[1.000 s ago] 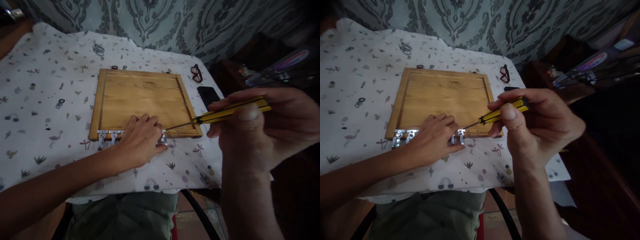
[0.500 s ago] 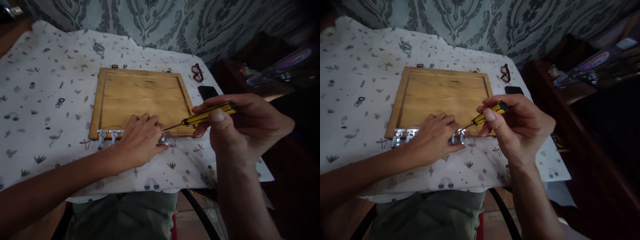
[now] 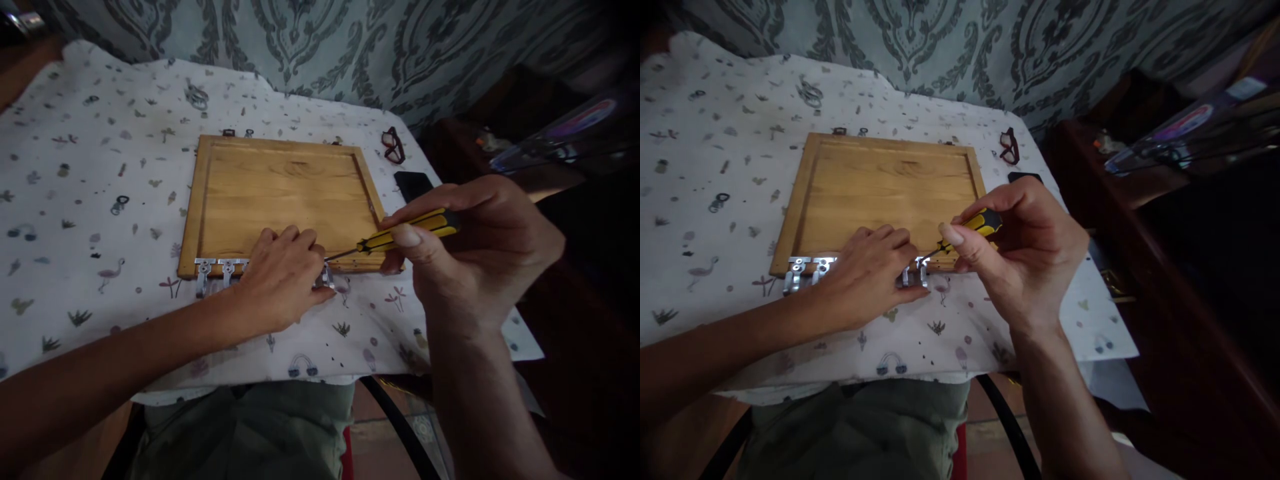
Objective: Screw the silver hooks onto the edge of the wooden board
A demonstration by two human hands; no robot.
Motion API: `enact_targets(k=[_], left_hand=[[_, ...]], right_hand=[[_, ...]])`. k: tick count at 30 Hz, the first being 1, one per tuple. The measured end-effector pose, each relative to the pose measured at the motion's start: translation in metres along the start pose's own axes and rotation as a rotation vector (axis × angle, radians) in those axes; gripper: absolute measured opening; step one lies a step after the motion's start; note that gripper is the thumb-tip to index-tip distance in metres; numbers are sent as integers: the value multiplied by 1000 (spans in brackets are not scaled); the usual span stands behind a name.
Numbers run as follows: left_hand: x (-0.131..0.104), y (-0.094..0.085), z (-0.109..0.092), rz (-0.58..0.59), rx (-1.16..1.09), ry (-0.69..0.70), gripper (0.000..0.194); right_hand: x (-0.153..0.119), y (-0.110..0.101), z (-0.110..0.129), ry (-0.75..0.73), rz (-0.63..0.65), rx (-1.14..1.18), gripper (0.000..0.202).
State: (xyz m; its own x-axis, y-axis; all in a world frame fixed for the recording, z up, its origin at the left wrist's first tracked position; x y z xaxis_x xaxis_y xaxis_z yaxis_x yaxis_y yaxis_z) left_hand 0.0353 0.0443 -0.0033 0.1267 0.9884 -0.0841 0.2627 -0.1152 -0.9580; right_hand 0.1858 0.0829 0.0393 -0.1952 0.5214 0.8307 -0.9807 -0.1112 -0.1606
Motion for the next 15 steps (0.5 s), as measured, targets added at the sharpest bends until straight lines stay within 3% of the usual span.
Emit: enact_targets(k=[8,15], left_hand=[[0,-1,0,15,1,0,38],[1,1,1,-1,-2,2,39]], right_hand=[[-5,-10,-4,67,162,113,20],[-5,-2,-1,21,53,-50,13]])
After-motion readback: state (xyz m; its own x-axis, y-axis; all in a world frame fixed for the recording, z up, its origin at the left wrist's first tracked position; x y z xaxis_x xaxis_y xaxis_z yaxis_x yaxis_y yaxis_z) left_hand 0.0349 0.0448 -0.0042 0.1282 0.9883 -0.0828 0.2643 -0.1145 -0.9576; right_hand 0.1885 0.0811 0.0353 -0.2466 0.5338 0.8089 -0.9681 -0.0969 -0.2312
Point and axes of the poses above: each hand's wrist, its own x-axis towards the middle knuckle, its own y-axis out of the palm, z = x × y, the point moved 3 cm from there along x, towards the middle knuckle, and after that the axes turned 15 degrees about -y, right-handed, at the moved point
